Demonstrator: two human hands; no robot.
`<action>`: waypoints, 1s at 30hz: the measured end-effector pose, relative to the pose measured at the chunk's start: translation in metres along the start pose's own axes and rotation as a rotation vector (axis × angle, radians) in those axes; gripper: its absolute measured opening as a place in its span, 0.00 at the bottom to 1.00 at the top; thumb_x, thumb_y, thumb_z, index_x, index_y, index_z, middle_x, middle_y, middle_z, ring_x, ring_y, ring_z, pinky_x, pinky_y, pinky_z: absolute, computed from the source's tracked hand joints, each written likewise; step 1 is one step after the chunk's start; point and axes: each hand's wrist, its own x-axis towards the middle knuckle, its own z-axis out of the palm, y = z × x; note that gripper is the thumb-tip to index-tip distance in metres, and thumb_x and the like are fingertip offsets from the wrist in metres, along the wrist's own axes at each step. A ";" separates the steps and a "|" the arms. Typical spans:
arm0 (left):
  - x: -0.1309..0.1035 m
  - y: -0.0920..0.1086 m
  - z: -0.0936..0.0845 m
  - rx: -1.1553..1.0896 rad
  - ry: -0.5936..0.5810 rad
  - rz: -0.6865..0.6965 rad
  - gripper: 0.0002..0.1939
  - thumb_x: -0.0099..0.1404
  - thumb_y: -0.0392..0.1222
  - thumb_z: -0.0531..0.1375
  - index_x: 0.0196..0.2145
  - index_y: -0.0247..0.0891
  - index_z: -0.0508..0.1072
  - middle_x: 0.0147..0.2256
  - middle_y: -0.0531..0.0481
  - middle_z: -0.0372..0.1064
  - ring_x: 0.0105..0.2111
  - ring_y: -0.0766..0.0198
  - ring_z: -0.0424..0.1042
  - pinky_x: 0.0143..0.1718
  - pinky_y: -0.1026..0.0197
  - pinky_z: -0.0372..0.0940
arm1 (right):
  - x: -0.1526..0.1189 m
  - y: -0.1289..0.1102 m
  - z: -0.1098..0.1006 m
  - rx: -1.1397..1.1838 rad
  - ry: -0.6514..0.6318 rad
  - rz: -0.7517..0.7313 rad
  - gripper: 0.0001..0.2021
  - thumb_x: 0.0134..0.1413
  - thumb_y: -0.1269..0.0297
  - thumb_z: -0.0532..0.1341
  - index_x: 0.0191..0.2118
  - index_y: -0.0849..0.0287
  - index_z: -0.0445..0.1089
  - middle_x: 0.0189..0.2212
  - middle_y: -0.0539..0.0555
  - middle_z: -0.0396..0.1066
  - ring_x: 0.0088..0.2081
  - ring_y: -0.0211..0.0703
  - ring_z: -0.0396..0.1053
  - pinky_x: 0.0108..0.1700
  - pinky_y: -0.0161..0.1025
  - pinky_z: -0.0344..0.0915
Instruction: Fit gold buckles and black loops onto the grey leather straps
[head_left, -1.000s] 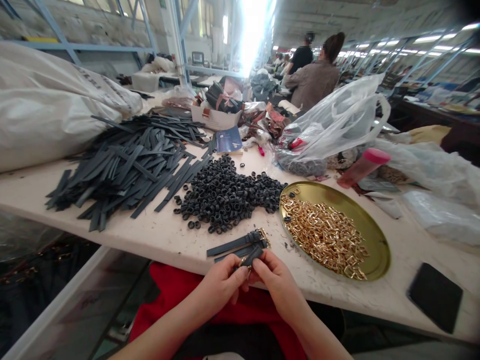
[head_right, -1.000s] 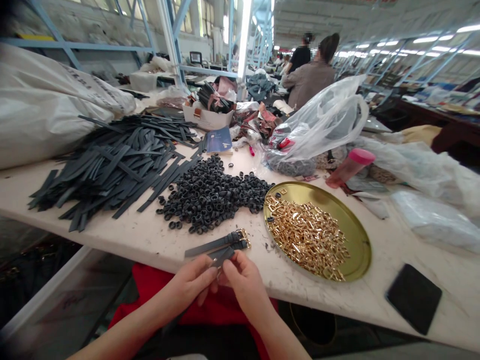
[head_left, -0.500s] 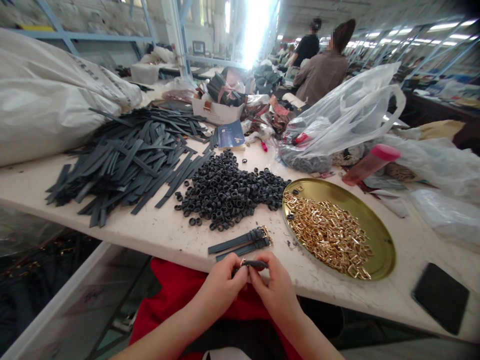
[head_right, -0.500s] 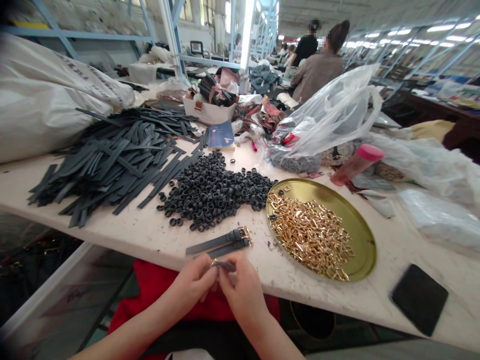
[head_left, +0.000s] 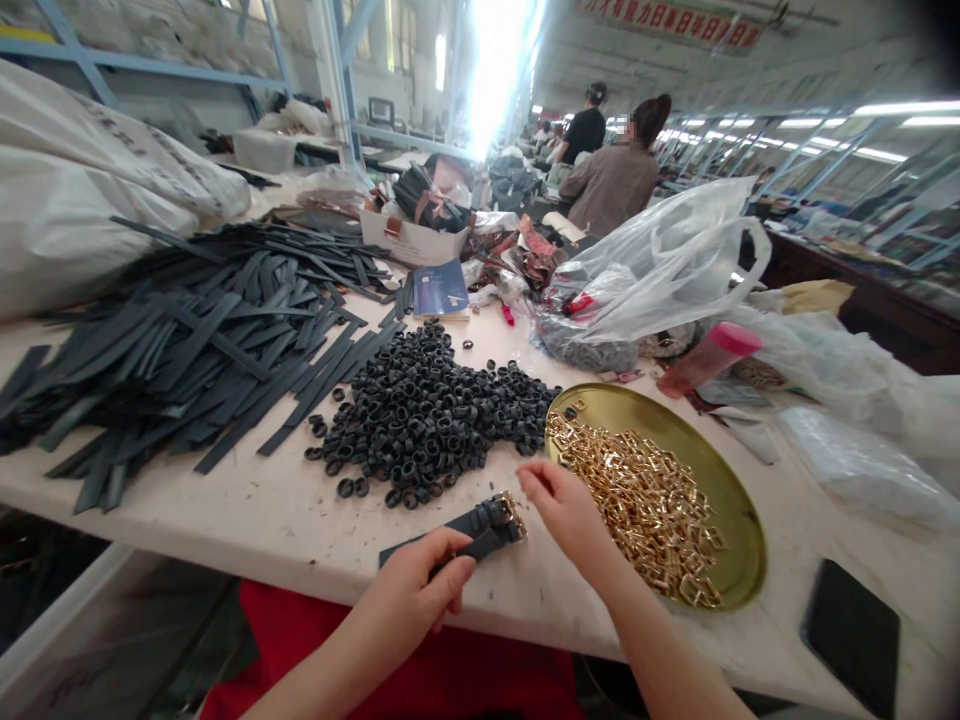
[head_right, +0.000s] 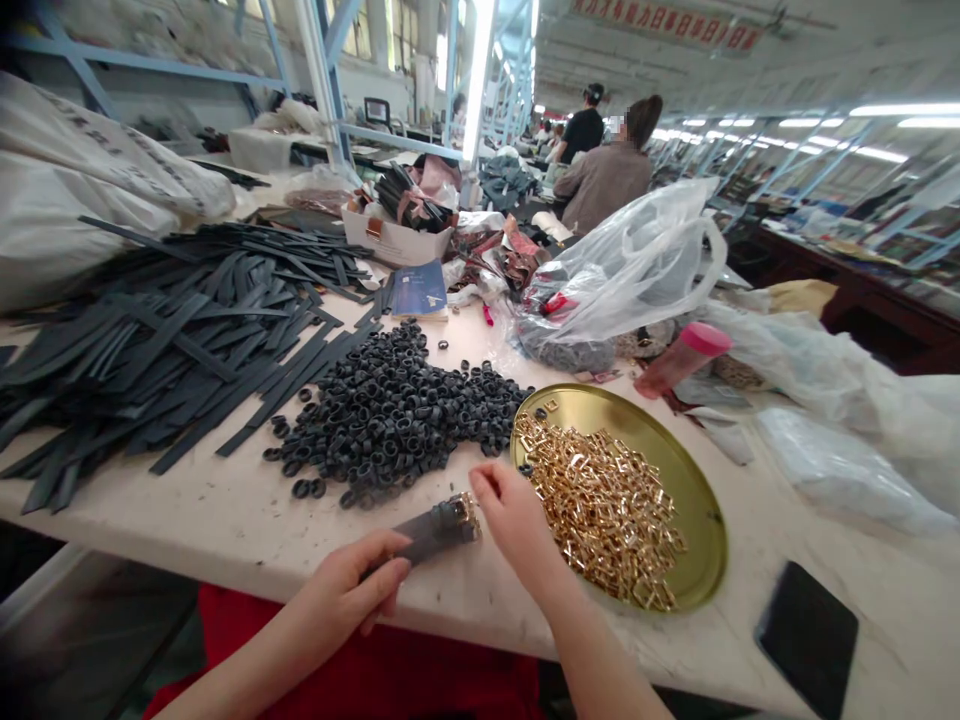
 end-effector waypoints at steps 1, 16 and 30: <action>0.003 0.000 -0.001 0.003 0.025 -0.018 0.12 0.60 0.47 0.50 0.36 0.36 0.65 0.18 0.59 0.59 0.15 0.71 0.55 0.18 0.69 0.52 | 0.016 0.008 0.000 -0.090 0.075 0.010 0.09 0.55 0.62 0.51 0.31 0.58 0.65 0.28 0.53 0.67 0.33 0.43 0.64 0.36 0.38 0.58; 0.018 0.014 -0.002 0.053 0.156 -0.016 0.11 0.60 0.47 0.49 0.29 0.37 0.64 0.15 0.60 0.58 0.14 0.71 0.54 0.17 0.69 0.50 | -0.015 -0.020 0.009 0.622 -0.361 0.208 0.12 0.52 0.59 0.52 0.23 0.59 0.61 0.17 0.47 0.63 0.18 0.33 0.57 0.22 0.32 0.55; -0.037 0.021 0.031 0.127 0.142 0.095 0.11 0.60 0.44 0.50 0.25 0.36 0.66 0.15 0.59 0.56 0.17 0.70 0.57 0.22 0.68 0.53 | -0.085 -0.029 0.012 0.903 -0.345 0.215 0.21 0.51 0.49 0.54 0.38 0.64 0.70 0.17 0.46 0.60 0.18 0.31 0.54 0.22 0.32 0.50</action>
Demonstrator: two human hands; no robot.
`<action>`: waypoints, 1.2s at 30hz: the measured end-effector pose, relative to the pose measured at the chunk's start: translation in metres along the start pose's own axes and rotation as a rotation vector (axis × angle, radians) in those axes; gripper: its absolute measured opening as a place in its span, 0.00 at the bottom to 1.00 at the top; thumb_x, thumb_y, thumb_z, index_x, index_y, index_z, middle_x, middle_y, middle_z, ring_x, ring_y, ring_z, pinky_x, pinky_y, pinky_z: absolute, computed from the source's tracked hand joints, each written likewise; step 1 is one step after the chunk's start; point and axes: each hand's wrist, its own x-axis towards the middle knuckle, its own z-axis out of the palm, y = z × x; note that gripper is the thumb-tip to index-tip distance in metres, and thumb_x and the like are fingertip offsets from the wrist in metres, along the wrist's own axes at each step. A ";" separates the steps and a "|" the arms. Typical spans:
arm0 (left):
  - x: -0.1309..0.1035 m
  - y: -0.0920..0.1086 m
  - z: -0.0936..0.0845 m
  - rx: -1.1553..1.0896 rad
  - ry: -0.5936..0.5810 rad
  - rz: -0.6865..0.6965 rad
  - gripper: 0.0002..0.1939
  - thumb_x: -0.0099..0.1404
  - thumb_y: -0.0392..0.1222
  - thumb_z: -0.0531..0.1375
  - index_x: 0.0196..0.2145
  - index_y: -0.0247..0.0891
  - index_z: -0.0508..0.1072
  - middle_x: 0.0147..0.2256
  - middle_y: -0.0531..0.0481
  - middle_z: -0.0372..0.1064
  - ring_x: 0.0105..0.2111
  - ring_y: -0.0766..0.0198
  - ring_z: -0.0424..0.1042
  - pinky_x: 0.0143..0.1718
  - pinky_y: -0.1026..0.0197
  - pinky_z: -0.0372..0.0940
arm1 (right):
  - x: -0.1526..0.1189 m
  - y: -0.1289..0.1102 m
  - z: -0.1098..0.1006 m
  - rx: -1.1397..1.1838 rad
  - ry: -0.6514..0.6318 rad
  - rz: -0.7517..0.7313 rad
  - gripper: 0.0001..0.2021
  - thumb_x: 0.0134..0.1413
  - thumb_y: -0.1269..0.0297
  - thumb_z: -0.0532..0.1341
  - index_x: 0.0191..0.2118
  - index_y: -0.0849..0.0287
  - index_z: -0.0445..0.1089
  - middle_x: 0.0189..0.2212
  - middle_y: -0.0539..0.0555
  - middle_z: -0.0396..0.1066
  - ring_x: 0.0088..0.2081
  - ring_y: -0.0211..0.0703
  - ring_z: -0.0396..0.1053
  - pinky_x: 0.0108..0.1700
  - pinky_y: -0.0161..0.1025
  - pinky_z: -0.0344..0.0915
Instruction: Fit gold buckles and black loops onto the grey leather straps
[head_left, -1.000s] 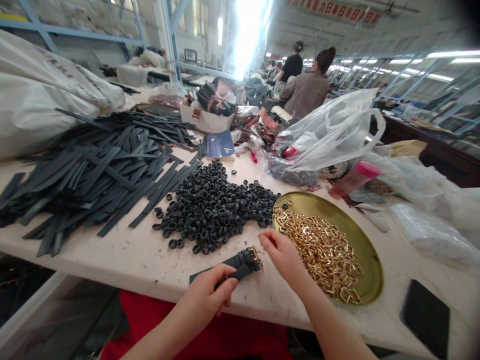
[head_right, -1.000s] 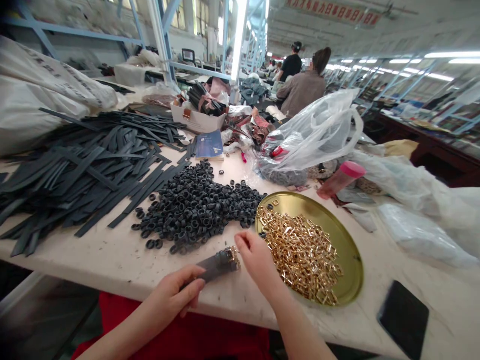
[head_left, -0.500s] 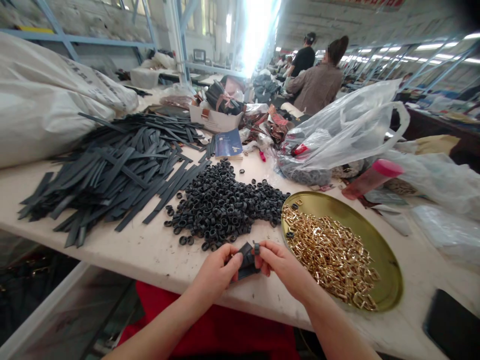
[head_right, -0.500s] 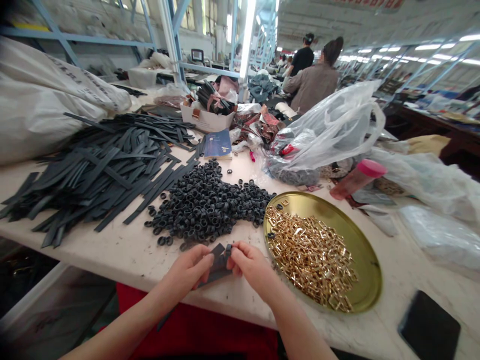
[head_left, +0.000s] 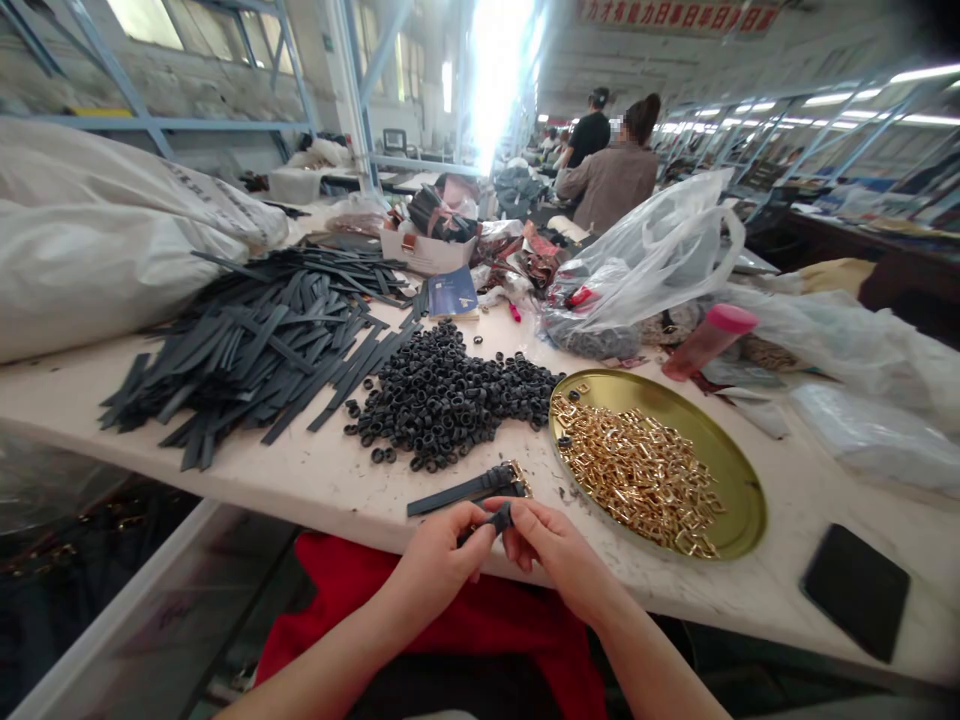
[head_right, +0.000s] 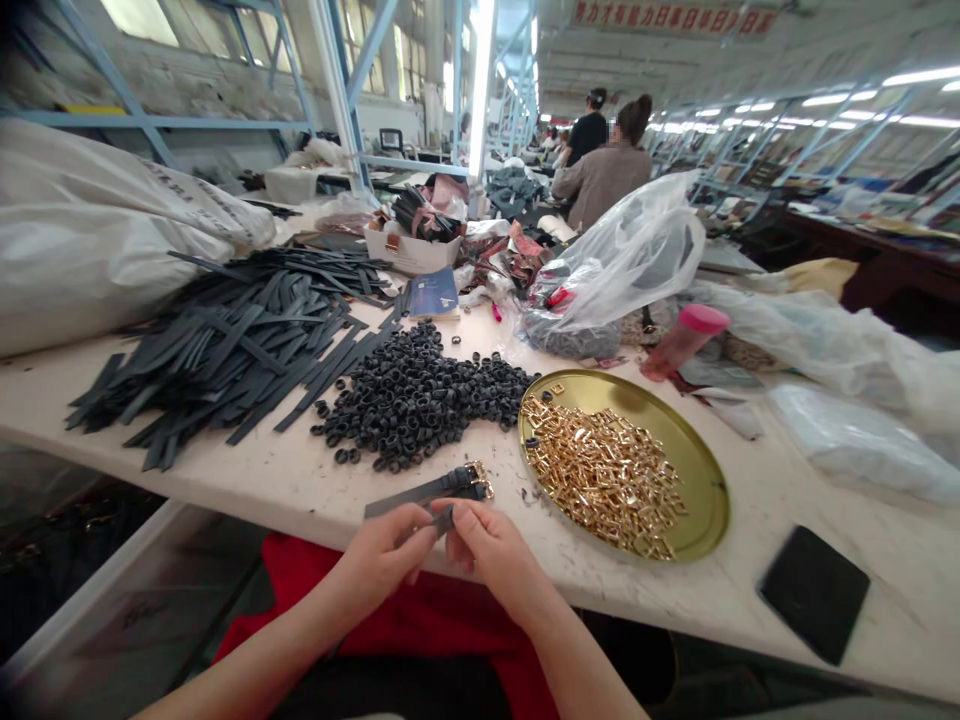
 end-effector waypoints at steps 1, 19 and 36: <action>-0.003 0.001 0.000 0.001 0.001 0.023 0.12 0.60 0.44 0.50 0.25 0.36 0.66 0.15 0.59 0.56 0.17 0.70 0.57 0.22 0.68 0.53 | -0.002 0.001 0.001 0.068 -0.017 0.016 0.19 0.52 0.51 0.54 0.37 0.64 0.70 0.17 0.46 0.59 0.18 0.31 0.54 0.21 0.31 0.49; -0.014 -0.013 -0.004 0.096 -0.017 -0.047 0.11 0.57 0.44 0.50 0.23 0.36 0.64 0.15 0.59 0.57 0.17 0.70 0.58 0.21 0.69 0.52 | -0.009 0.019 0.011 -0.503 0.174 -0.182 0.16 0.54 0.53 0.53 0.38 0.60 0.68 0.20 0.48 0.64 0.23 0.36 0.61 0.26 0.33 0.57; -0.003 -0.019 -0.015 0.287 -0.022 -0.009 0.10 0.56 0.38 0.50 0.22 0.37 0.67 0.19 0.57 0.60 0.22 0.68 0.59 0.24 0.67 0.50 | 0.002 0.040 0.014 -0.338 0.096 -0.155 0.21 0.58 0.50 0.45 0.36 0.62 0.66 0.18 0.48 0.60 0.20 0.35 0.59 0.23 0.33 0.56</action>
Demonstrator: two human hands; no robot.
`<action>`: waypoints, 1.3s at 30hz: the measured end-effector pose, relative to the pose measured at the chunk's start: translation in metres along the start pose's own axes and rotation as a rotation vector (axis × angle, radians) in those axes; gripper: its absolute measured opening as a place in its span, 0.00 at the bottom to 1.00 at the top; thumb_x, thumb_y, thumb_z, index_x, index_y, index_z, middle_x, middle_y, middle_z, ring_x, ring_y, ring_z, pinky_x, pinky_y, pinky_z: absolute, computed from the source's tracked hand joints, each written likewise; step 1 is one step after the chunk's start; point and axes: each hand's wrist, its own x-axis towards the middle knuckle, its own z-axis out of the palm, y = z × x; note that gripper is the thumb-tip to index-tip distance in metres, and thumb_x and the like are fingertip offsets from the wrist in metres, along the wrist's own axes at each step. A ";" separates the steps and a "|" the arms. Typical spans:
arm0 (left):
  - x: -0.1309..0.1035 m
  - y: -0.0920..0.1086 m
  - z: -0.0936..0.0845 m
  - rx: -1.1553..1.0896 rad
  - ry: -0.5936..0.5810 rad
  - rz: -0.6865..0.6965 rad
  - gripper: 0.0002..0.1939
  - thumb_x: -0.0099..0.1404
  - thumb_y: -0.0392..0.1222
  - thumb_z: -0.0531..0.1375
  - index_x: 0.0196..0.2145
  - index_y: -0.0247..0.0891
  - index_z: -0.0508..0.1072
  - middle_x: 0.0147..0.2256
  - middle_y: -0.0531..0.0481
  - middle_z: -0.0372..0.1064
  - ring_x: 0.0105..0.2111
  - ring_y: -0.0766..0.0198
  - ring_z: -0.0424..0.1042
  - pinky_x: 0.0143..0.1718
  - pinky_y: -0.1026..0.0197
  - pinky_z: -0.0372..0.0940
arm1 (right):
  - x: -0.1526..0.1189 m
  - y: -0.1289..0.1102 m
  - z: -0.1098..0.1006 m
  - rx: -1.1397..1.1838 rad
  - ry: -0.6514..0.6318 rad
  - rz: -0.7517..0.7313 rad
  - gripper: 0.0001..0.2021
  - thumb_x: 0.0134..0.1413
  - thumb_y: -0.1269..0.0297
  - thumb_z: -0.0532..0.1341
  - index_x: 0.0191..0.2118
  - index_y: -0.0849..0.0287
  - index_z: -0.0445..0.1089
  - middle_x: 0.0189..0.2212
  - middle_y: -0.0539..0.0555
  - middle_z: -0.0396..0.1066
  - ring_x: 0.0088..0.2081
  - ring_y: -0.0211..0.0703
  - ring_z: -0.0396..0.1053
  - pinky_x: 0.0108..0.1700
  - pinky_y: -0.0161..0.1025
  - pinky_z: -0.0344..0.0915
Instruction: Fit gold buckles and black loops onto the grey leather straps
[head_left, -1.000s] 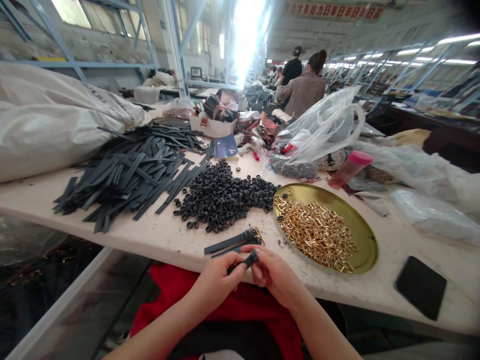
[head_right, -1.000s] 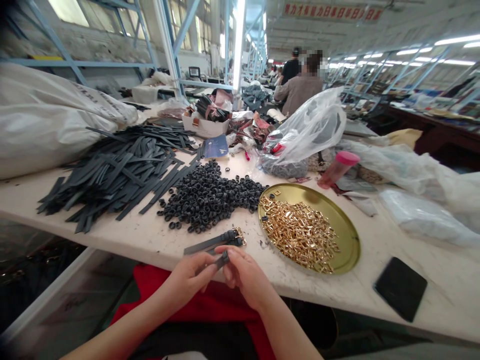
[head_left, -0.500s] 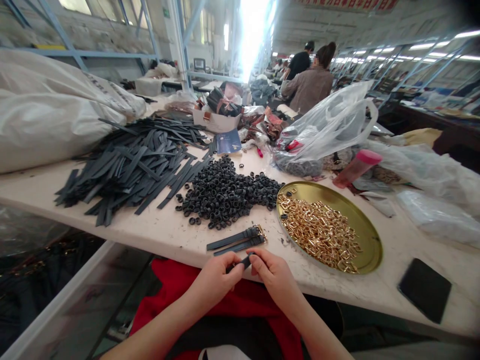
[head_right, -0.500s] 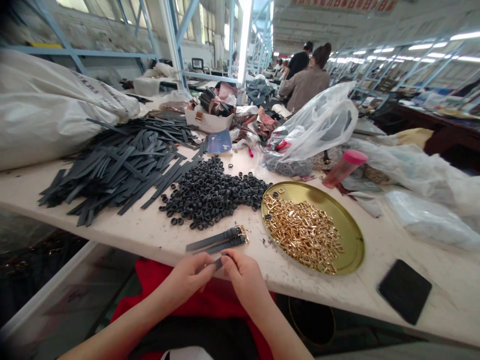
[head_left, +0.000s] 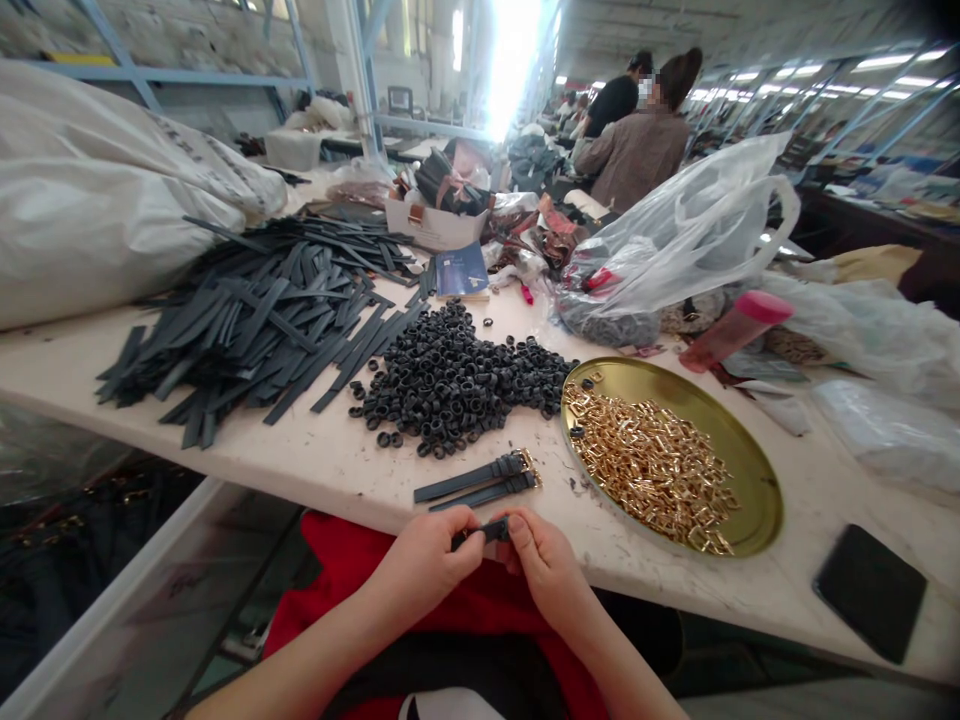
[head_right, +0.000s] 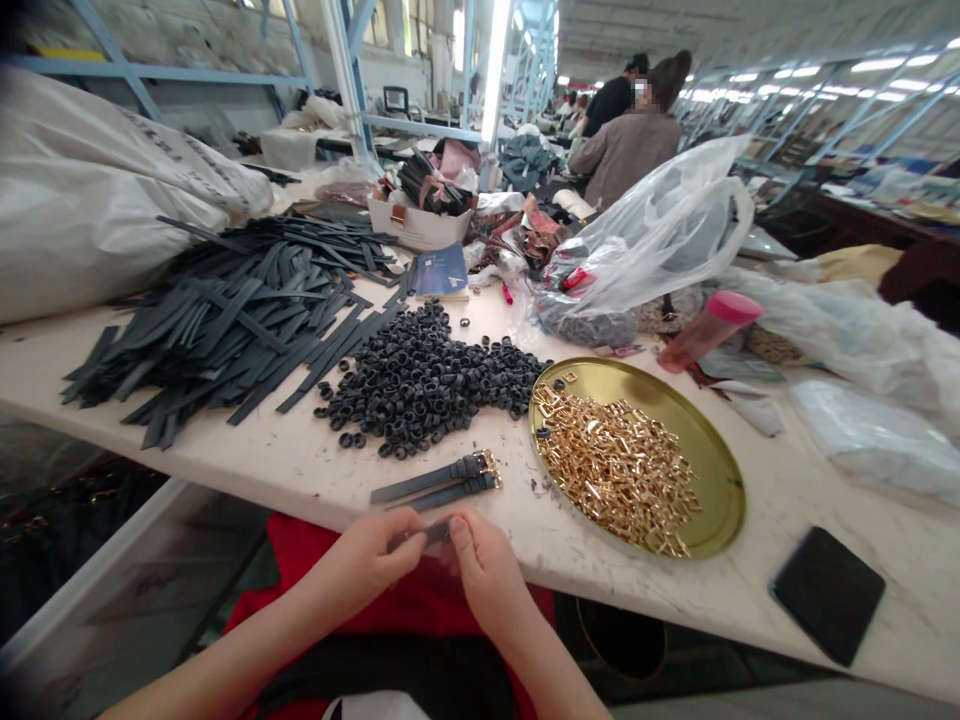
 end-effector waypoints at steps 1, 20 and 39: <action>0.000 0.000 0.000 -0.011 0.009 -0.004 0.10 0.57 0.39 0.50 0.22 0.37 0.67 0.20 0.57 0.62 0.23 0.68 0.60 0.24 0.67 0.51 | 0.000 0.000 0.002 0.012 0.016 0.011 0.21 0.58 0.50 0.45 0.37 0.62 0.66 0.19 0.48 0.60 0.20 0.35 0.59 0.23 0.33 0.57; -0.002 -0.008 0.004 -0.421 0.002 0.034 0.11 0.57 0.32 0.49 0.40 0.38 0.57 0.24 0.56 0.67 0.23 0.69 0.64 0.26 0.67 0.58 | 0.001 -0.014 0.011 0.300 0.083 0.045 0.13 0.47 0.54 0.60 0.33 0.59 0.68 0.24 0.48 0.67 0.25 0.34 0.61 0.28 0.32 0.59; -0.028 0.005 0.002 0.031 0.078 -0.077 0.07 0.56 0.44 0.55 0.31 0.38 0.66 0.29 0.51 0.69 0.30 0.61 0.67 0.31 0.63 0.58 | -0.027 -0.006 0.018 0.925 -0.261 0.339 0.15 0.41 0.61 0.67 0.35 0.61 0.64 0.24 0.46 0.61 0.22 0.28 0.55 0.25 0.28 0.53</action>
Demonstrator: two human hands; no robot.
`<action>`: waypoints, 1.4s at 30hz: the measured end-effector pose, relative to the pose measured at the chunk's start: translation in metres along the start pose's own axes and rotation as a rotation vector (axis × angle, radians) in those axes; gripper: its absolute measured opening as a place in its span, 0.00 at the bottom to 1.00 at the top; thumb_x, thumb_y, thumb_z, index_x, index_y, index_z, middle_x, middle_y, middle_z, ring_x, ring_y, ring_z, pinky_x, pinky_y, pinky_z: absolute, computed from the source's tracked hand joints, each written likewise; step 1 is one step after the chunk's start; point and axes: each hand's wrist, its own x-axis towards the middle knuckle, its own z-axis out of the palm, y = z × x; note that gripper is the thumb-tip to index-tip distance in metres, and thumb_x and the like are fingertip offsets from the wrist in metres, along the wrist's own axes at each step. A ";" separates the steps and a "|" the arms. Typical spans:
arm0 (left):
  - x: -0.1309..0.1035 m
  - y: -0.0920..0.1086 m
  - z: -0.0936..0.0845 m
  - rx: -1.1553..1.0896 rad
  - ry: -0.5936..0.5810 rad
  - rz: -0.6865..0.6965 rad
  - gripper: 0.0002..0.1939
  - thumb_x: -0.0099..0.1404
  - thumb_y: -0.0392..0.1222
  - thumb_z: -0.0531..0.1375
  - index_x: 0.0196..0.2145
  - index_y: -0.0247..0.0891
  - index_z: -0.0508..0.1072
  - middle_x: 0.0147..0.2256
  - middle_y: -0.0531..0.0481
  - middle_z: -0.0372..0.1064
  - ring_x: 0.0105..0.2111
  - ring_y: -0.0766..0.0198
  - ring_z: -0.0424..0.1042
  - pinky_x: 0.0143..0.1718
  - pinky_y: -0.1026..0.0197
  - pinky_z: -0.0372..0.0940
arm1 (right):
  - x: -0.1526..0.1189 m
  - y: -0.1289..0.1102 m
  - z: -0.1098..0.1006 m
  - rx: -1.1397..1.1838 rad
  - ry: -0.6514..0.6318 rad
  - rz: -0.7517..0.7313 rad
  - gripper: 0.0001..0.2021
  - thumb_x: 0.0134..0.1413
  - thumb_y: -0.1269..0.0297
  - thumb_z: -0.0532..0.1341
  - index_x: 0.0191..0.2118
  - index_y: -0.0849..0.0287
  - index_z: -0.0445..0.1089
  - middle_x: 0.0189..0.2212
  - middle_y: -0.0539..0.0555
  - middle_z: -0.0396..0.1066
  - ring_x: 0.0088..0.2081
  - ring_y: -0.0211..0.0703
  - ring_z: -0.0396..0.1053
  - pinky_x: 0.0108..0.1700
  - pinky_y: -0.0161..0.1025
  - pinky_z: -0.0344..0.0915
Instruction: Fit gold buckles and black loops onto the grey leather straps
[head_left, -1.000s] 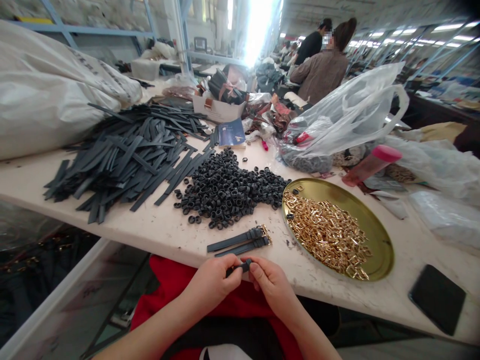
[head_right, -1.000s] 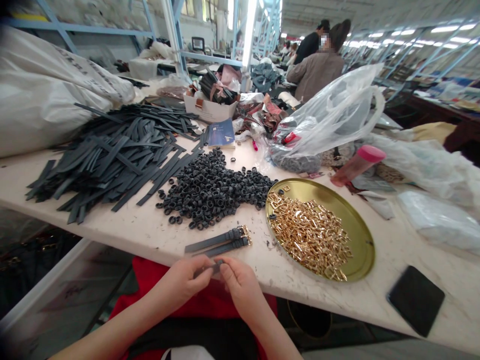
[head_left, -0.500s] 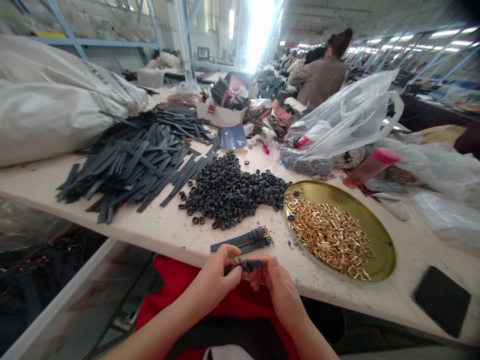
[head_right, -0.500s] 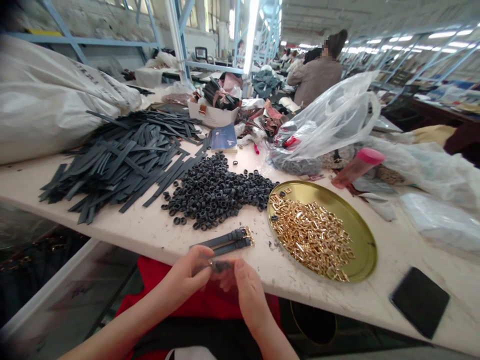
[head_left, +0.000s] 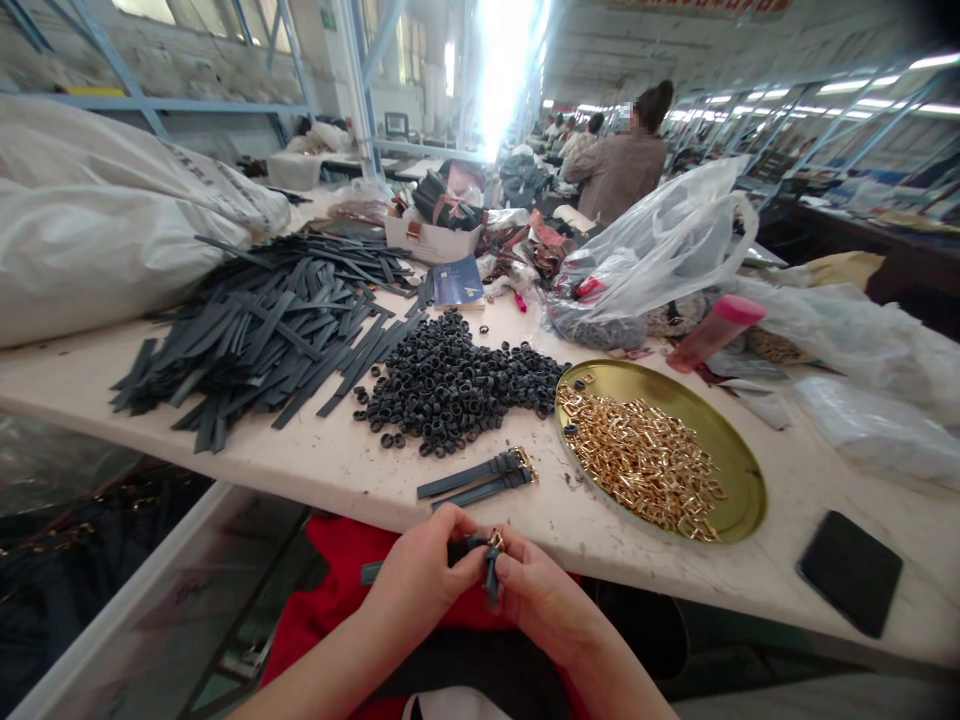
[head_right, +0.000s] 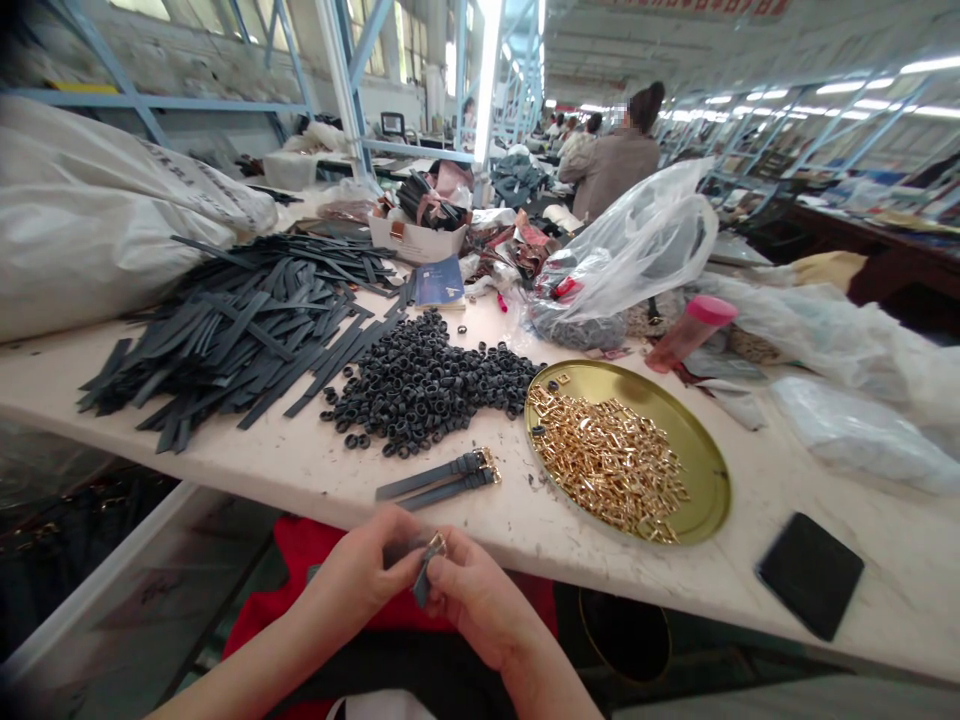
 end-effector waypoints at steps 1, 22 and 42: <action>0.000 0.000 0.001 -0.001 -0.002 0.001 0.07 0.55 0.44 0.56 0.31 0.38 0.66 0.29 0.51 0.70 0.30 0.61 0.67 0.31 0.62 0.58 | 0.000 0.000 0.000 0.015 -0.008 0.005 0.15 0.41 0.61 0.67 0.34 0.61 0.64 0.23 0.46 0.60 0.22 0.28 0.55 0.25 0.28 0.52; 0.021 -0.005 0.005 -0.358 -0.165 -0.013 0.08 0.55 0.41 0.57 0.31 0.35 0.68 0.29 0.52 0.71 0.29 0.65 0.68 0.31 0.65 0.61 | 0.010 -0.016 -0.007 0.017 0.157 -0.047 0.16 0.39 0.55 0.66 0.26 0.59 0.60 0.25 0.48 0.61 0.27 0.35 0.59 0.33 0.34 0.58; -0.004 -0.006 0.001 -0.803 -0.329 -0.341 0.18 0.43 0.46 0.65 0.30 0.34 0.66 0.22 0.54 0.69 0.21 0.68 0.67 0.27 0.64 0.60 | -0.010 -0.024 -0.005 -1.185 0.160 -0.263 0.02 0.49 0.67 0.55 0.29 0.57 0.64 0.20 0.45 0.60 0.22 0.34 0.57 0.25 0.32 0.53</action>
